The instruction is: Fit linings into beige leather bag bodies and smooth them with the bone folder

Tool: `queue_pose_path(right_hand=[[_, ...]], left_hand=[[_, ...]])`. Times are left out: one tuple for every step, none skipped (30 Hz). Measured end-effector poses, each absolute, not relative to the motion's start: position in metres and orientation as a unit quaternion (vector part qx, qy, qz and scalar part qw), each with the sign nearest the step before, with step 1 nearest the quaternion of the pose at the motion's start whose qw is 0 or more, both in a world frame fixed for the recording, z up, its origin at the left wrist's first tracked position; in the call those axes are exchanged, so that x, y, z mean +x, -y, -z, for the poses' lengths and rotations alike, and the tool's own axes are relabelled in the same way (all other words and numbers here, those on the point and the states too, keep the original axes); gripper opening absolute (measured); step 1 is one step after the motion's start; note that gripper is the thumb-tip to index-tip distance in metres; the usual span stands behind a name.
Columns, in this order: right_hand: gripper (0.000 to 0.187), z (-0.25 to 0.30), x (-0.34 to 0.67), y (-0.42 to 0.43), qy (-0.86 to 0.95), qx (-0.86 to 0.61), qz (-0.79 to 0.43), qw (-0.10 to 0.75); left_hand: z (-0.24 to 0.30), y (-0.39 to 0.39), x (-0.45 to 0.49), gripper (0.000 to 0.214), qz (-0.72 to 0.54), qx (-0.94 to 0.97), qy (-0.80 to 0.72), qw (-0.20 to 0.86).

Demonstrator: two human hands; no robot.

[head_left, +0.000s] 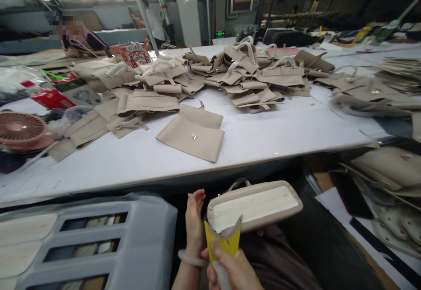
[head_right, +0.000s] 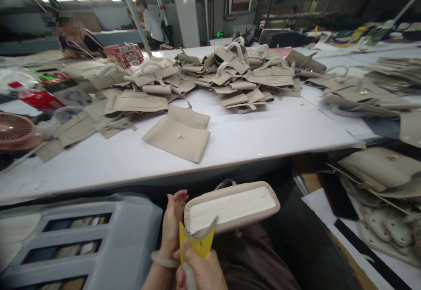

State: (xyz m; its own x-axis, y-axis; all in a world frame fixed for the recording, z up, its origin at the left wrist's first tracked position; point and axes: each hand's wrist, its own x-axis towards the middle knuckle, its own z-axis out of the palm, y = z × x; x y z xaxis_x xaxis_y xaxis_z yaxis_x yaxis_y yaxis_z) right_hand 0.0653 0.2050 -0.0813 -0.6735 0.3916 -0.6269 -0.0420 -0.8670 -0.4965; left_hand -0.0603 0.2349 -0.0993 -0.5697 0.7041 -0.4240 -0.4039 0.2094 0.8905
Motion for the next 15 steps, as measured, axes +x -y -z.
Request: queue_pose_path(right_hand=[[0.075,0.082,0.066,-0.205,0.232,-0.382,-0.887,0.119],[0.074,0.083,0.066,-0.206,0.235,-0.381,-0.886,0.118],[0.073,0.084,0.066,-0.206,0.238,-0.382,-0.885,0.118],[0.072,0.085,0.066,-0.206,0.239,-0.384,-0.884,0.118],[0.071,0.086,0.067,-0.207,0.240,-0.385,-0.883,0.117],[0.071,0.087,0.068,-0.208,0.239,-0.385,-0.884,0.114],[0.071,0.087,0.069,-0.209,0.237,-0.381,-0.887,0.109],[0.071,0.087,0.070,-0.210,0.237,-0.374,-0.891,0.100],[0.072,0.088,0.072,-0.212,0.236,-0.365,-0.896,0.091],[0.072,0.088,0.073,-0.214,0.235,-0.359,-0.899,0.087],[0.071,0.088,0.074,-0.217,0.234,-0.355,-0.901,0.082],[0.071,0.088,0.074,-0.220,0.233,-0.353,-0.903,0.079],[0.071,0.087,0.074,-0.222,0.234,-0.351,-0.903,0.078],[0.071,0.086,0.073,-0.225,0.241,-0.348,-0.902,0.080],[0.071,0.085,0.072,-0.227,0.256,-0.343,-0.900,0.087]], left_hand=[[0.092,-0.241,-0.062,0.066,-0.628,0.144,-0.626,0.440],[0.084,-0.244,-0.062,0.066,-0.621,0.185,-0.620,0.443],[0.076,-0.247,-0.061,0.064,-0.598,0.233,-0.621,0.451],[0.070,-0.248,-0.059,0.061,-0.565,0.279,-0.627,0.457],[0.064,-0.248,-0.057,0.058,-0.532,0.317,-0.640,0.455],[0.060,-0.249,-0.055,0.057,-0.504,0.345,-0.655,0.444],[0.058,-0.249,-0.053,0.057,-0.488,0.359,-0.670,0.428],[0.057,-0.250,-0.052,0.056,-0.484,0.362,-0.681,0.413],[0.056,-0.251,-0.050,0.056,-0.481,0.363,-0.690,0.400],[0.056,-0.253,-0.049,0.055,-0.479,0.366,-0.698,0.387],[0.056,-0.255,-0.049,0.055,-0.476,0.370,-0.705,0.373],[0.056,-0.256,-0.048,0.056,-0.472,0.379,-0.711,0.358],[0.055,-0.258,-0.047,0.056,-0.465,0.390,-0.718,0.343],[0.054,-0.260,-0.046,0.055,-0.455,0.402,-0.724,0.328],[0.053,-0.260,-0.045,0.054,-0.442,0.415,-0.731,0.314]])
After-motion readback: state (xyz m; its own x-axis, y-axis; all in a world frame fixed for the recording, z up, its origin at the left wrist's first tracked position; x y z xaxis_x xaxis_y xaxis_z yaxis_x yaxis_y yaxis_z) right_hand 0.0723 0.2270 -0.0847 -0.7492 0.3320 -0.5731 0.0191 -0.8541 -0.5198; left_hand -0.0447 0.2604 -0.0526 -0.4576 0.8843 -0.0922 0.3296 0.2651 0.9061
